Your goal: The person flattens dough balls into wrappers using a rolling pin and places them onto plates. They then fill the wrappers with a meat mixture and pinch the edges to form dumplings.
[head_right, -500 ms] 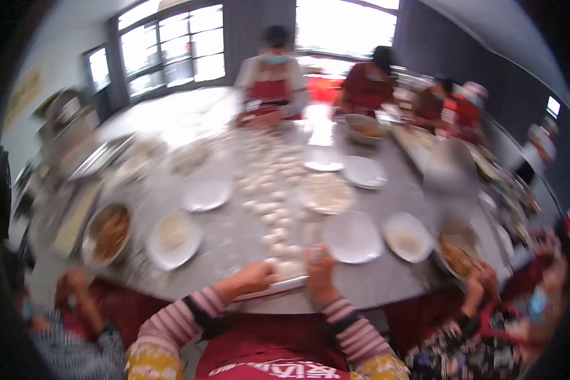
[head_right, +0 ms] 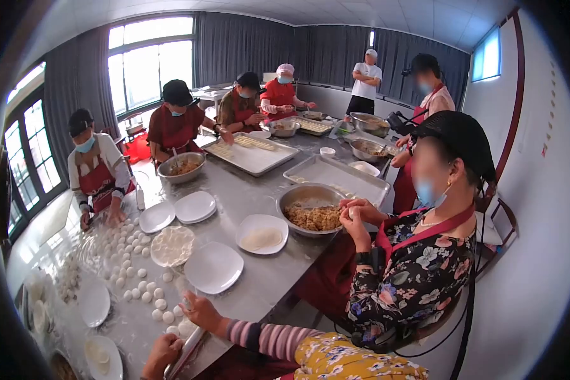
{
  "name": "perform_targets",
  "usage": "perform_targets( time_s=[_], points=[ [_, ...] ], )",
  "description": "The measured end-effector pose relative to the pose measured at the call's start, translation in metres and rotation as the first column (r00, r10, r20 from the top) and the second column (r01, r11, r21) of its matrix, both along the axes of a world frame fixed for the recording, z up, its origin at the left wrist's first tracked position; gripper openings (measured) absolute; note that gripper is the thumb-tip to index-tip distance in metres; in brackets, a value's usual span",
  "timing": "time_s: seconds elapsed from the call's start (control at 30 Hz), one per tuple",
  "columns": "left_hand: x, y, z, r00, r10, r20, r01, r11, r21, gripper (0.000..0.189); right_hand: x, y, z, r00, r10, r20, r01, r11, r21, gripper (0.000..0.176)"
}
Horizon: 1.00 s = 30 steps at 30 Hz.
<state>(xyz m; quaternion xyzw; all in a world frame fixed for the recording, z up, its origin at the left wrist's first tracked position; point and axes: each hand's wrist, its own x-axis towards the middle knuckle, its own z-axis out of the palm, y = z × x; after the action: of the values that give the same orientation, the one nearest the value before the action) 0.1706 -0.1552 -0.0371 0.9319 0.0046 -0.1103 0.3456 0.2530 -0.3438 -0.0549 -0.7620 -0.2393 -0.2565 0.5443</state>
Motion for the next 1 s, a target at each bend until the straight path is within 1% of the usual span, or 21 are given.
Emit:
perform_targets(
  time_s=[0.07,0.17,0.2,0.27,0.3,0.37,0.47,0.5,0.53,0.57,0.6,0.63,0.67,0.7,0.73,0.77,0.8,0.83,0.9,0.97,1.0],
  points=[
    [-0.003,-0.005,0.012,0.994,-0.113,-0.005,0.113,0.993,0.021,0.018,-0.019,-0.015,0.002,0.992,-0.056,0.113,0.064,0.995,-0.071,0.025],
    [-0.002,0.007,-0.011,0.999,-0.039,0.011,0.039,0.995,-0.09,0.018,-0.059,-0.04,0.01,0.999,-0.032,-0.014,0.031,0.999,-0.044,0.028],
    [-0.004,0.009,-0.009,1.0,-0.027,0.008,0.028,0.996,-0.09,0.018,-0.058,-0.04,0.009,1.0,-0.02,-0.016,0.019,0.999,-0.044,0.028],
    [-0.009,0.012,0.0,0.998,-0.023,-0.056,0.016,0.992,-0.123,0.023,-0.054,-0.039,0.005,0.992,-0.08,0.101,0.101,0.968,-0.232,0.029],
    [-0.01,0.01,0.001,0.998,-0.013,-0.066,0.005,0.993,-0.121,0.023,-0.042,-0.03,0.009,0.997,-0.072,0.012,0.072,0.996,-0.049,0.028],
    [-0.007,0.002,0.004,0.999,-0.018,-0.026,0.018,1.0,-0.013,0.023,-0.011,-0.007,0.009,0.999,-0.051,0.012,0.052,0.997,-0.055,0.027],
    [-0.002,0.0,0.005,1.0,0.019,0.017,-0.018,0.999,-0.04,0.022,-0.001,0.004,0.006,1.0,-0.018,0.011,0.018,0.999,-0.031,0.023],
    [-0.004,-0.005,0.018,1.0,0.003,-0.015,-0.004,0.998,-0.06,0.023,0.0,0.005,0.007,1.0,-0.007,0.009,0.007,1.0,-0.01,0.02],
    [0.0,0.0,0.01,0.998,-0.059,0.01,0.059,0.997,-0.041,0.022,-0.004,-0.003,0.008,1.0,0.008,-0.002,-0.008,1.0,-0.017,0.02],
    [0.003,0.006,-0.006,0.994,-0.111,0.022,0.111,0.994,-0.023,0.021,-0.013,-0.02,0.007,0.976,-0.005,0.218,0.047,0.981,-0.188,0.018],
    [0.009,0.009,-0.017,0.994,-0.104,0.016,0.103,0.994,0.043,0.019,-0.026,-0.034,0.004,0.91,0.04,0.414,0.109,0.938,-0.33,0.016],
    [0.013,0.011,-0.023,0.993,-0.091,0.077,0.091,0.996,0.002,0.02,-0.034,-0.044,0.005,0.901,0.068,0.429,0.052,0.963,-0.264,0.016],
    [0.012,0.016,-0.032,0.994,-0.057,0.096,0.067,0.992,-0.103,0.021,-0.053,-0.052,0.002,0.954,0.028,0.298,0.081,0.934,-0.349,0.018],
    [0.006,0.015,-0.019,0.999,-0.047,0.022,0.05,0.989,-0.139,0.02,-0.057,-0.055,-0.005,0.975,0.018,0.222,0.053,0.95,-0.308,0.018],
    [-0.001,0.018,-0.014,0.998,-0.057,0.005,0.057,0.985,-0.161,0.019,-0.06,-0.053,0.011,0.922,0.021,0.387,0.16,0.889,-0.43,0.016],
    [-0.006,0.021,-0.02,0.998,-0.063,0.017,0.065,0.979,-0.195,0.018,-0.057,-0.048,0.017,0.933,-0.006,0.359,0.188,0.86,-0.475,0.015],
    [-0.014,0.017,0.003,0.996,-0.082,-0.041,0.074,0.984,-0.159,0.014,-0.052,-0.034,0.021,0.978,-0.054,0.199,0.107,0.959,-0.264,0.013],
    [-0.016,0.014,0.003,0.998,-0.057,-0.039,0.052,0.989,-0.139,0.014,-0.042,-0.022,0.014,0.997,-0.068,-0.049,0.066,0.997,-0.042,0.018],
    [-0.015,0.008,0.001,0.999,-0.024,-0.042,0.019,0.992,-0.122,0.014,-0.011,-0.001,0.012,0.996,-0.06,0.068,0.066,0.994,-0.085,0.021],
    [-0.01,0.003,0.001,1.0,0.02,0.023,-0.019,0.999,-0.031,0.017,-0.002,0.011,0.014,0.999,-0.045,0.016,0.047,0.995,-0.087,0.021],
    [-0.012,-0.001,0.004,0.999,0.034,0.023,-0.033,0.999,-0.033,0.017,0.0,0.015,0.015,0.999,-0.045,-0.029,0.042,0.995,-0.095,0.022]
  ],
)
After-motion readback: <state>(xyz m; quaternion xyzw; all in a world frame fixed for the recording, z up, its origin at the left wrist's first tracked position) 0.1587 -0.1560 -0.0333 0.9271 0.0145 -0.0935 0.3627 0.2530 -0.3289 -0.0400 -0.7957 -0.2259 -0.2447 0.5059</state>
